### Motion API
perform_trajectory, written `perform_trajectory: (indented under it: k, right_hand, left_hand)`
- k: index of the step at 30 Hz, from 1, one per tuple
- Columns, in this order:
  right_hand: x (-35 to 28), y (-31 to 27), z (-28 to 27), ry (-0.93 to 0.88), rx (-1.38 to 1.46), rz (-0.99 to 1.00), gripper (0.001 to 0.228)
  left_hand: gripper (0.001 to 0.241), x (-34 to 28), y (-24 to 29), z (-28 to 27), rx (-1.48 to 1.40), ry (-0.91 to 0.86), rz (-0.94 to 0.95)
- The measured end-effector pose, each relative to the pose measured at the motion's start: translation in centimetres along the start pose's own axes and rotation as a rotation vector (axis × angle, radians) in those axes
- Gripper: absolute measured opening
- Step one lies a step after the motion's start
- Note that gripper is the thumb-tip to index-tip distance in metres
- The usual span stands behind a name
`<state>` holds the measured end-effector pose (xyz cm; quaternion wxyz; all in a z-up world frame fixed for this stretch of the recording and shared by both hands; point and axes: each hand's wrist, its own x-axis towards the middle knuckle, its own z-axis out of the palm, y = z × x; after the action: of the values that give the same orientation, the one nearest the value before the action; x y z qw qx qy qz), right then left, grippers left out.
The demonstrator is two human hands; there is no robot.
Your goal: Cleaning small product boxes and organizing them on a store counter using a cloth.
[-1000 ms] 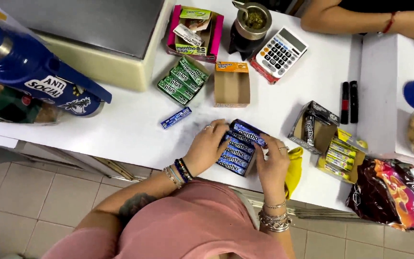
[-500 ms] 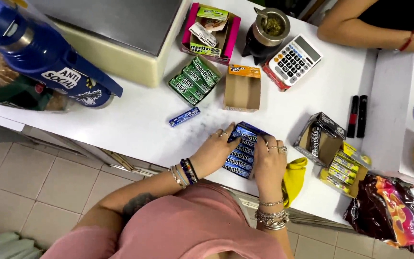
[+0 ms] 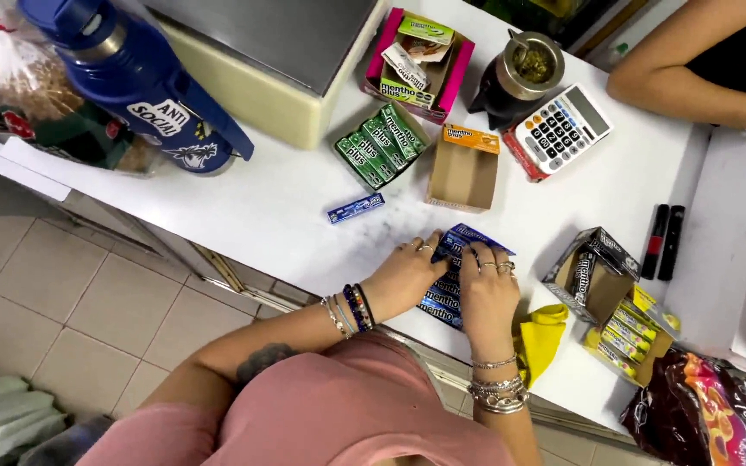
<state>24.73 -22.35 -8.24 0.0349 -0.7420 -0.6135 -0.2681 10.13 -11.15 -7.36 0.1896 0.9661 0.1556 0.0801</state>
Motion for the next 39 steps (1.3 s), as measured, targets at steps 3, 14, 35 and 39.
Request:
perform_trajectory:
  k: [3, 14, 35, 39]
  right_hand:
    - [-0.4, 0.0, 0.8, 0.032, -0.025, 0.013, 0.012]
    - [0.9, -0.6, -0.9, 0.185, 0.038, 0.023, 0.019]
    - [0.1, -0.4, 0.0, 0.179, 0.212, 0.158, 0.013]
    - [0.2, -0.8, -2.2, 0.093, 0.184, 0.121, 0.012]
  left_hand:
    - [0.041, 0.2, 0.1, -0.7, -0.027, -0.021, -0.009]
    - [0.043, 0.4, -0.6, -0.1, -0.036, -0.051, 0.005]
    - [0.062, -1.0, 3.8, 0.5, 0.019, -0.062, -0.212]
    - [0.061, -1.1, 3.6, 0.4, 0.001, -0.035, -0.200]
